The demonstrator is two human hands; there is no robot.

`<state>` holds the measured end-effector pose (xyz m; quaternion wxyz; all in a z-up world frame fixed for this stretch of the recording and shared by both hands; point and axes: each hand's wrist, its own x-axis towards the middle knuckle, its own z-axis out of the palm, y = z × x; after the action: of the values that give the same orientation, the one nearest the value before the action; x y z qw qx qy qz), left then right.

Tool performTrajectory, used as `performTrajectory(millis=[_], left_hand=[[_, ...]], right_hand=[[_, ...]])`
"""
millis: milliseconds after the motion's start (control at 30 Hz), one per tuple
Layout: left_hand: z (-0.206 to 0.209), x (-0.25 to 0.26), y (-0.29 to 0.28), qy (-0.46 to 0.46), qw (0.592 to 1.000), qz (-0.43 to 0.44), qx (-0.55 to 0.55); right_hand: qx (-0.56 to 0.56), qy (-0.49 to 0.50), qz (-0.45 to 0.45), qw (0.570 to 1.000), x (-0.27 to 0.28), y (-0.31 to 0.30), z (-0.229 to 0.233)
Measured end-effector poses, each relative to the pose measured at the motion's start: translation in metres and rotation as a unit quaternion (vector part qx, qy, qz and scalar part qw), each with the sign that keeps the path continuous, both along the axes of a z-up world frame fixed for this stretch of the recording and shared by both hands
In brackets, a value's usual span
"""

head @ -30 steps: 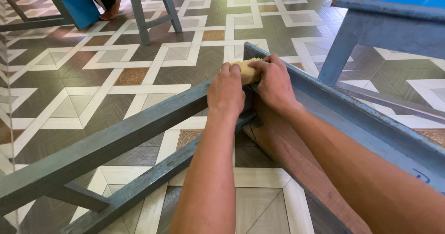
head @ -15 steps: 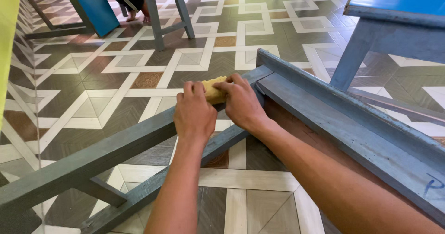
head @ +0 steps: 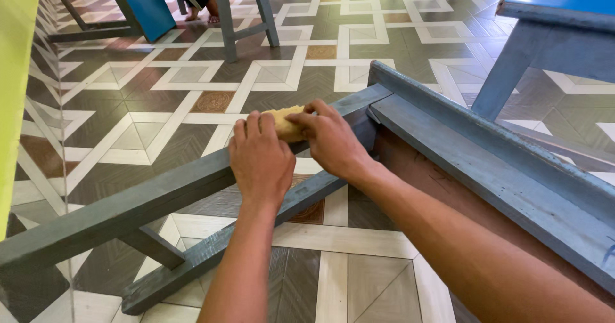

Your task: The person sands the frame of a blue wooden table using a yellow sanding sponge. They work on the long side rails and the cross supports, moving the sponge back and forth to smooth the surface and remove old paint or markings.

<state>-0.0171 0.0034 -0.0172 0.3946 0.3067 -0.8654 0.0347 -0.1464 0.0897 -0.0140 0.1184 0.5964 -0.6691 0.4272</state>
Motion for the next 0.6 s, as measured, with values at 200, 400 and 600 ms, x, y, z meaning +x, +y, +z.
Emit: performTrajectory(millis=[200, 400, 600], left_hand=[[-0.012, -0.043, 0.008, 0.009, 0.997, -0.070, 0.036], [-0.004, -0.047, 0.009, -0.013, 0.995, -0.058, 0.075], [0.004, 0.005, -0.007, -0.007, 0.998, -0.020, 0.061]], right_hand=[[-0.008, -0.043, -0.113, 0.993, -0.030, 0.013, -0.010], [-0.012, -0.071, -0.135, 0.988, -0.023, 0.008, -0.010], [0.005, -0.074, -0.053, 0.996, 0.016, -0.011, -0.001]])
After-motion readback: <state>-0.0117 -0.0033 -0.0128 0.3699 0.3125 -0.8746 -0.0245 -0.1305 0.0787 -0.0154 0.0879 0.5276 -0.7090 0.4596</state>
